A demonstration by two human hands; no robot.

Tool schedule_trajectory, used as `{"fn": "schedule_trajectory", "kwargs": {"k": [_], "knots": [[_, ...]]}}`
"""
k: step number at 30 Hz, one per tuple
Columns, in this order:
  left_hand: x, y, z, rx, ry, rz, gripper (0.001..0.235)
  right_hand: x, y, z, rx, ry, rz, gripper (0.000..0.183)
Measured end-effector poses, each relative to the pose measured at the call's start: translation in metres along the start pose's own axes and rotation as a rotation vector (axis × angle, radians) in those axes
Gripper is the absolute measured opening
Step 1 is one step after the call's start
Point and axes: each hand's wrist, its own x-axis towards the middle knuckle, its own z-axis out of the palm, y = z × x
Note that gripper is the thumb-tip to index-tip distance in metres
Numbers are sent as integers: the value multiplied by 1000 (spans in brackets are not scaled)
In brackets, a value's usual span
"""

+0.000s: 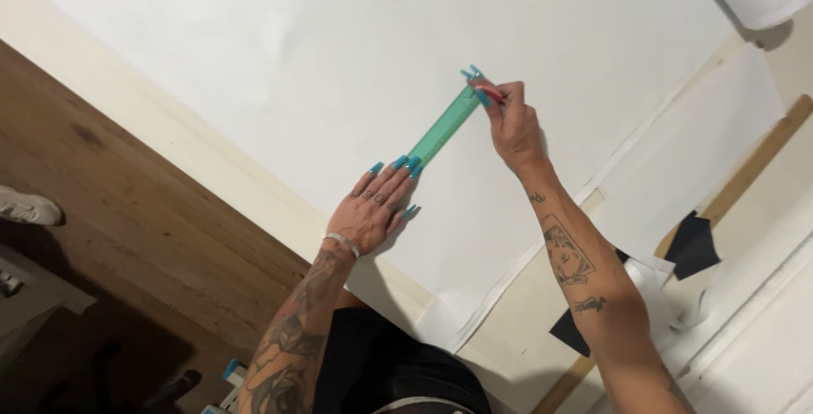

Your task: Marking straight lines on a large sheet of material using a ruler and tailor's chalk

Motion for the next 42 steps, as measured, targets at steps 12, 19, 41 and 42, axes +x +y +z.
{"fn": "schedule_trajectory", "kwargs": {"k": [12,19,41,42], "knots": [[-32,-12,-46,9,178,-470,46,-4,59,35,-76,2,-189,21],[-134,-21,-116,136,405,-990,37,-7,33,31,218,-96,-218,28],[3,14,-21,-99,35,-179,41,-4,55,40,-57,10,-276,26],[7,21,11,-21,52,-123,42,-4,62,39,-96,16,-240,20]]}}
